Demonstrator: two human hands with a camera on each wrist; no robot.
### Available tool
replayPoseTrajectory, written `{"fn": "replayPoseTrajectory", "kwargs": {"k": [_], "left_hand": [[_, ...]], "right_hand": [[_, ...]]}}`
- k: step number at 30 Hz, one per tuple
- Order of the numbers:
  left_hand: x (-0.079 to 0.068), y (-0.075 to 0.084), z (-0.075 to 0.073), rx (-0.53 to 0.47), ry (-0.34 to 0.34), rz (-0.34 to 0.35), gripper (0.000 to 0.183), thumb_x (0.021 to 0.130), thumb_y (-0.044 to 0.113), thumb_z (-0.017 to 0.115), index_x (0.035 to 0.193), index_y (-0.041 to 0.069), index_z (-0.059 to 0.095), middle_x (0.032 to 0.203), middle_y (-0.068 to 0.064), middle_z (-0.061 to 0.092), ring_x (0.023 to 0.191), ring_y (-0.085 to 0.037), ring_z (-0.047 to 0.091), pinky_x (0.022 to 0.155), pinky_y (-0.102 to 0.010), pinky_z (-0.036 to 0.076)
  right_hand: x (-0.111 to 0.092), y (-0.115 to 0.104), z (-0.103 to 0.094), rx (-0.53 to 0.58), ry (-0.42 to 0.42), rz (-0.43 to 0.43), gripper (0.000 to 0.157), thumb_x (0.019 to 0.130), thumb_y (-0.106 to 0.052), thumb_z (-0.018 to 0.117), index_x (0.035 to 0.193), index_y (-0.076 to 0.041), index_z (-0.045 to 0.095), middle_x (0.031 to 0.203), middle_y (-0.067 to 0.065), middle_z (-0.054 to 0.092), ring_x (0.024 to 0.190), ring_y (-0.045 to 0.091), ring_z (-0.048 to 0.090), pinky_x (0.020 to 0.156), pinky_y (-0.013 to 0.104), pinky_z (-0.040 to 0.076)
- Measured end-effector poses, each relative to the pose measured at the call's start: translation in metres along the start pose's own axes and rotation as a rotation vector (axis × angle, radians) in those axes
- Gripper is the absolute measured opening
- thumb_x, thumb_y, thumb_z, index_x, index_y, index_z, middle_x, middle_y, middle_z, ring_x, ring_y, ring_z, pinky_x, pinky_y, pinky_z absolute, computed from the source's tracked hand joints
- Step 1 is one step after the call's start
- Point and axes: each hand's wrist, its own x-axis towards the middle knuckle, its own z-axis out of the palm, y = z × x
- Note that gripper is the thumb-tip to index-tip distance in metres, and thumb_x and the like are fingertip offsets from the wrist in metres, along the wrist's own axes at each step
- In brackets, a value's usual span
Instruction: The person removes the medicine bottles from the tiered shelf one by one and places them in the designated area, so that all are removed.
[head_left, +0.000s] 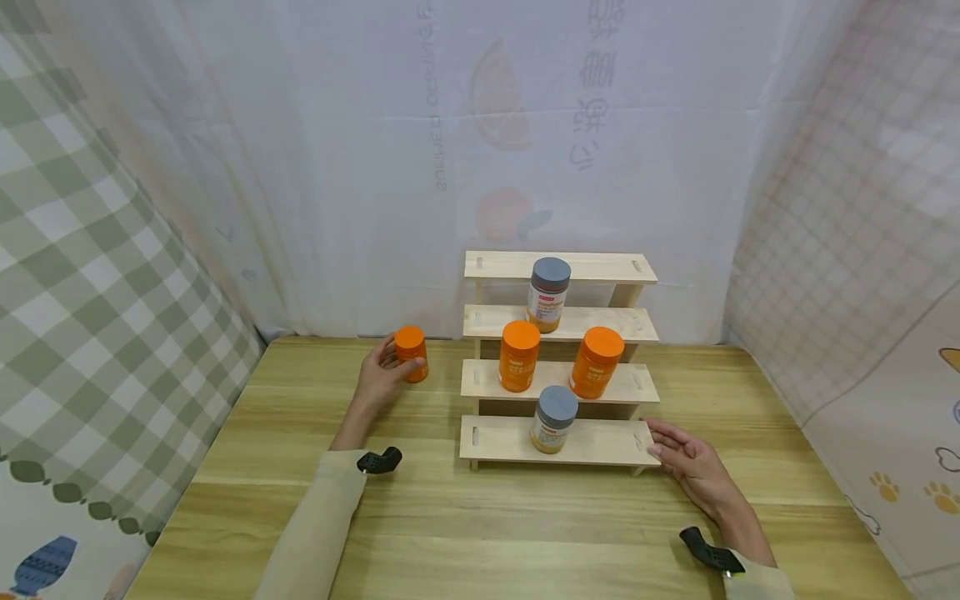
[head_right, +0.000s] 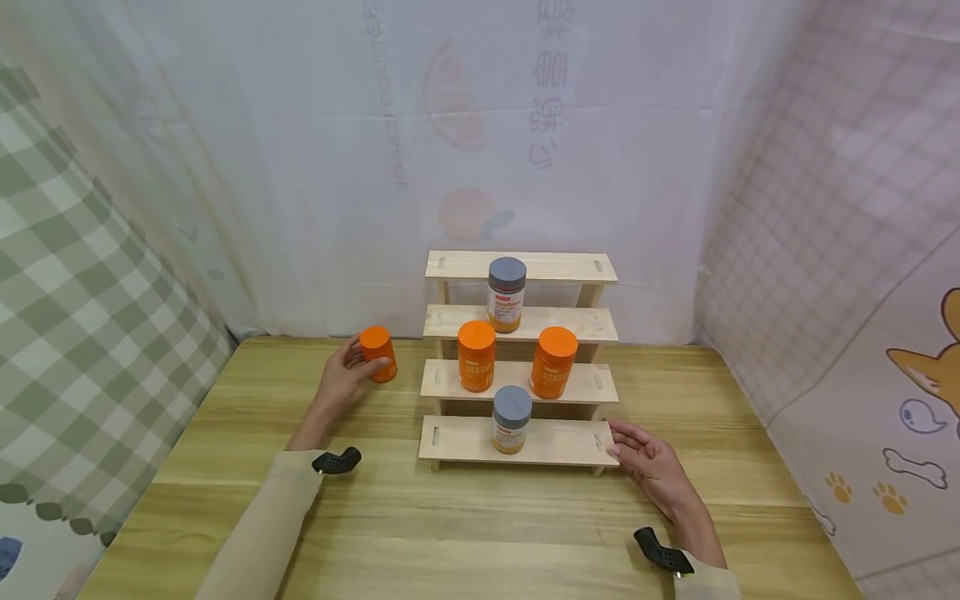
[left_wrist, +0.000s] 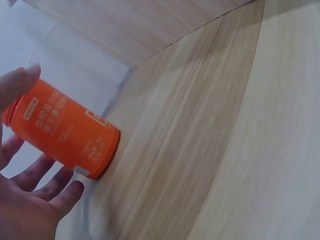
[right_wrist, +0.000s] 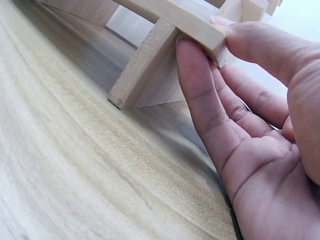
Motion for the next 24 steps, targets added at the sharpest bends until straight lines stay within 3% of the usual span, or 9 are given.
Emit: {"fn": "replayPoseTrajectory", "kwargs": {"k": [15, 22, 24], "left_hand": [[-0.006, 0.022, -0.017, -0.015, -0.026, 0.056, 0.081, 0.094, 0.028, 0.076, 0.161, 0.015, 0.032, 0.16, -0.017, 0.042, 0.148, -0.035, 0.04, 0.124, -0.055, 0.033], [-0.02, 0.058, -0.02, -0.019, -0.039, 0.031, 0.081, 0.095, 0.021, 0.073, 0.163, 0.015, 0.029, 0.164, -0.018, 0.036, 0.152, -0.038, 0.033, 0.126, -0.053, 0.028], [-0.02, 0.06, -0.021, -0.022, -0.028, 0.04, 0.08, 0.095, 0.022, 0.073, 0.162, 0.016, 0.03, 0.164, -0.018, 0.037, 0.153, -0.038, 0.032, 0.127, -0.052, 0.027]], "right_hand": [[0.0, 0.003, -0.005, -0.007, -0.002, -0.003, 0.047, 0.104, 0.011, 0.045, 0.142, -0.012, 0.057, 0.126, -0.002, 0.069, 0.112, 0.006, 0.068, 0.087, 0.019, 0.058], [0.0, 0.004, -0.006, -0.004, -0.008, -0.008, 0.048, 0.103, 0.013, 0.044, 0.141, -0.012, 0.058, 0.127, -0.002, 0.069, 0.113, 0.006, 0.068, 0.089, 0.019, 0.058], [0.0, 0.004, -0.006, -0.003, -0.006, -0.005, 0.047, 0.103, 0.013, 0.044, 0.141, -0.012, 0.058, 0.127, -0.002, 0.069, 0.113, 0.006, 0.068, 0.089, 0.019, 0.058]]}}
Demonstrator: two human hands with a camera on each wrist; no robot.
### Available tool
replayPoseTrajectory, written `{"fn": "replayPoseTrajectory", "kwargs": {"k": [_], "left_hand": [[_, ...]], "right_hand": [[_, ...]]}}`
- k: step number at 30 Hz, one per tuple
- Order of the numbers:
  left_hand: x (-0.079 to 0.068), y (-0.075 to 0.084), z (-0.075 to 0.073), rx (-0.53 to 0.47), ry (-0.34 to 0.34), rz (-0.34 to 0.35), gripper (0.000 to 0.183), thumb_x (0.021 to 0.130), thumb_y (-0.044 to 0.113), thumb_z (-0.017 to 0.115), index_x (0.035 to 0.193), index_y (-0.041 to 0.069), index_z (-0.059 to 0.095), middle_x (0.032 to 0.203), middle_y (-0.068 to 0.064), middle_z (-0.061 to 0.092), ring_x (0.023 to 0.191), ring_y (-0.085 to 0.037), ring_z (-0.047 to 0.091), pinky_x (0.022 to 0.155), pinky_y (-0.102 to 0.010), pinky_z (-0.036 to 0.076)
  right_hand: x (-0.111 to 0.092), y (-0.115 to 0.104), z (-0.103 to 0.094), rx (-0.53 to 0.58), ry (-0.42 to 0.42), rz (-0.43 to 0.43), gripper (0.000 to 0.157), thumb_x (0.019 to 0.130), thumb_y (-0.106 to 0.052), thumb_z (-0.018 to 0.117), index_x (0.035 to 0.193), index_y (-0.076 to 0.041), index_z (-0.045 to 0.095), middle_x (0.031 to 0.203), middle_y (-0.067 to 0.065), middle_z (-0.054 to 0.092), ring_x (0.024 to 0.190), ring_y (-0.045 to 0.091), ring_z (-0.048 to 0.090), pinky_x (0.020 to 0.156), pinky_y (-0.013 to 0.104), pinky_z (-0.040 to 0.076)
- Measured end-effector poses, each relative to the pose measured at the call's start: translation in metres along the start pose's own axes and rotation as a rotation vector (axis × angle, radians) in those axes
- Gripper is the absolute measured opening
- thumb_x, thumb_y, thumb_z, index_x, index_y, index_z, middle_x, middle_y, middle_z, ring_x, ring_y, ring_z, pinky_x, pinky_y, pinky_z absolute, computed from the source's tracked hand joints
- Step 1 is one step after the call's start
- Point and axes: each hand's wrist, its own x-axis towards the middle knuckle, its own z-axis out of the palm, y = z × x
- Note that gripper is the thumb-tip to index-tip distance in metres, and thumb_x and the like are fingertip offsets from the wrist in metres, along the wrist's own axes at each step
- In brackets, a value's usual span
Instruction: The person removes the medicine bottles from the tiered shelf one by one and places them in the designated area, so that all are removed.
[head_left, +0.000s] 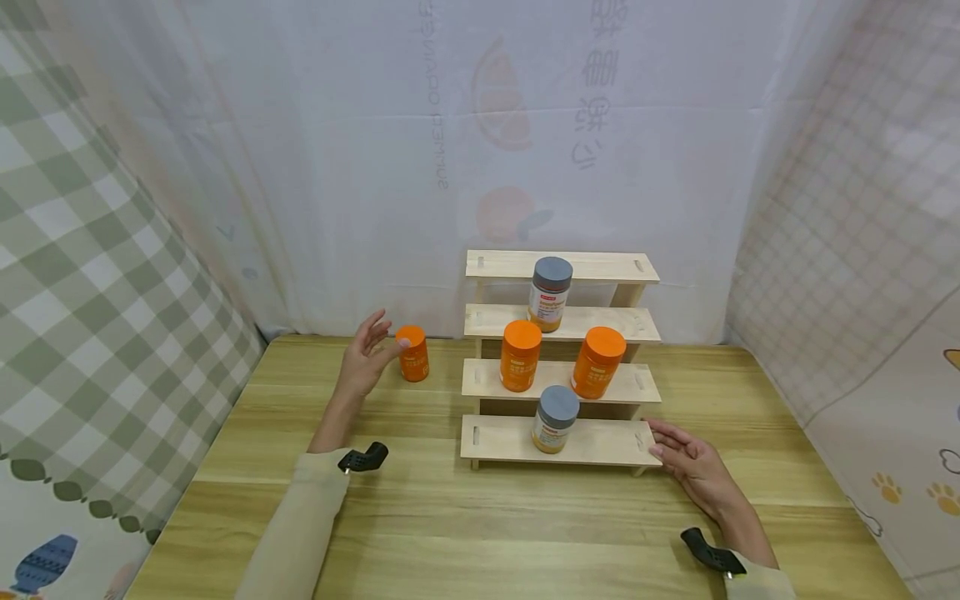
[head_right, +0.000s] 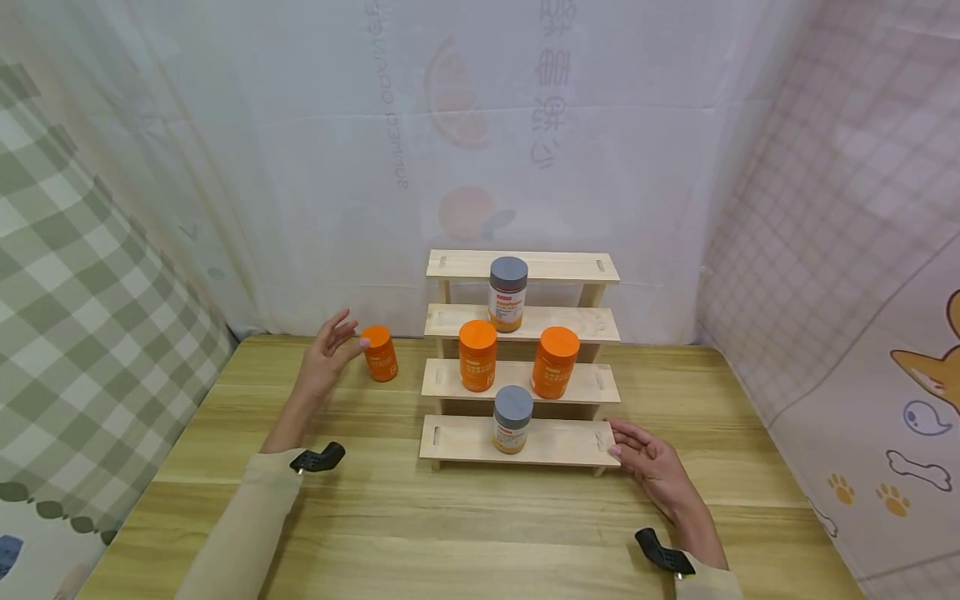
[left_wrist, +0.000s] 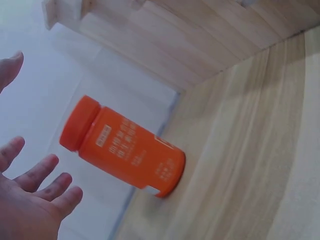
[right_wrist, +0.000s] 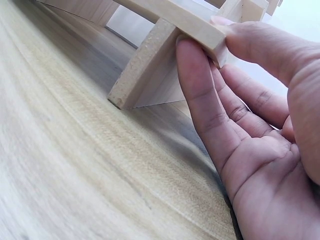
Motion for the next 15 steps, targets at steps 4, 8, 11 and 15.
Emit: {"fn": "replayPoseTrajectory", "kwargs": {"k": [4, 8, 11, 15], "left_hand": [[0.006, -0.005, -0.001, -0.008, 0.016, 0.03, 0.079, 0.096, 0.023, 0.073, 0.162, 0.018, 0.031, 0.164, -0.018, 0.036, 0.154, -0.035, 0.03, 0.128, -0.051, 0.025], [0.009, -0.006, -0.001, -0.003, 0.025, 0.065, 0.079, 0.095, 0.026, 0.074, 0.162, 0.017, 0.031, 0.164, -0.017, 0.037, 0.154, -0.032, 0.03, 0.129, -0.049, 0.024], [0.008, -0.003, 0.001, 0.003, 0.03, 0.09, 0.079, 0.095, 0.029, 0.074, 0.161, 0.018, 0.033, 0.163, -0.015, 0.039, 0.154, -0.03, 0.031, 0.129, -0.049, 0.024], [0.006, 0.004, 0.003, 0.007, 0.022, 0.122, 0.078, 0.095, 0.031, 0.075, 0.161, 0.022, 0.034, 0.164, -0.015, 0.038, 0.154, -0.029, 0.032, 0.129, -0.05, 0.024]], "right_hand": [[0.0, -0.001, 0.001, 0.005, 0.004, 0.003, 0.046, 0.103, 0.012, 0.045, 0.142, -0.012, 0.057, 0.127, -0.002, 0.069, 0.113, 0.006, 0.068, 0.089, 0.02, 0.059], [0.0, -0.002, 0.001, 0.008, 0.008, 0.009, 0.046, 0.103, 0.011, 0.045, 0.141, -0.012, 0.058, 0.126, -0.002, 0.069, 0.113, 0.006, 0.068, 0.089, 0.02, 0.059], [0.0, -0.002, 0.001, 0.007, 0.01, 0.011, 0.046, 0.103, 0.011, 0.045, 0.14, -0.014, 0.058, 0.126, -0.003, 0.07, 0.113, 0.006, 0.068, 0.089, 0.02, 0.059], [0.0, -0.001, 0.001, 0.008, 0.008, 0.012, 0.046, 0.103, 0.011, 0.046, 0.14, -0.014, 0.059, 0.127, -0.003, 0.07, 0.113, 0.006, 0.068, 0.09, 0.02, 0.059]]}}
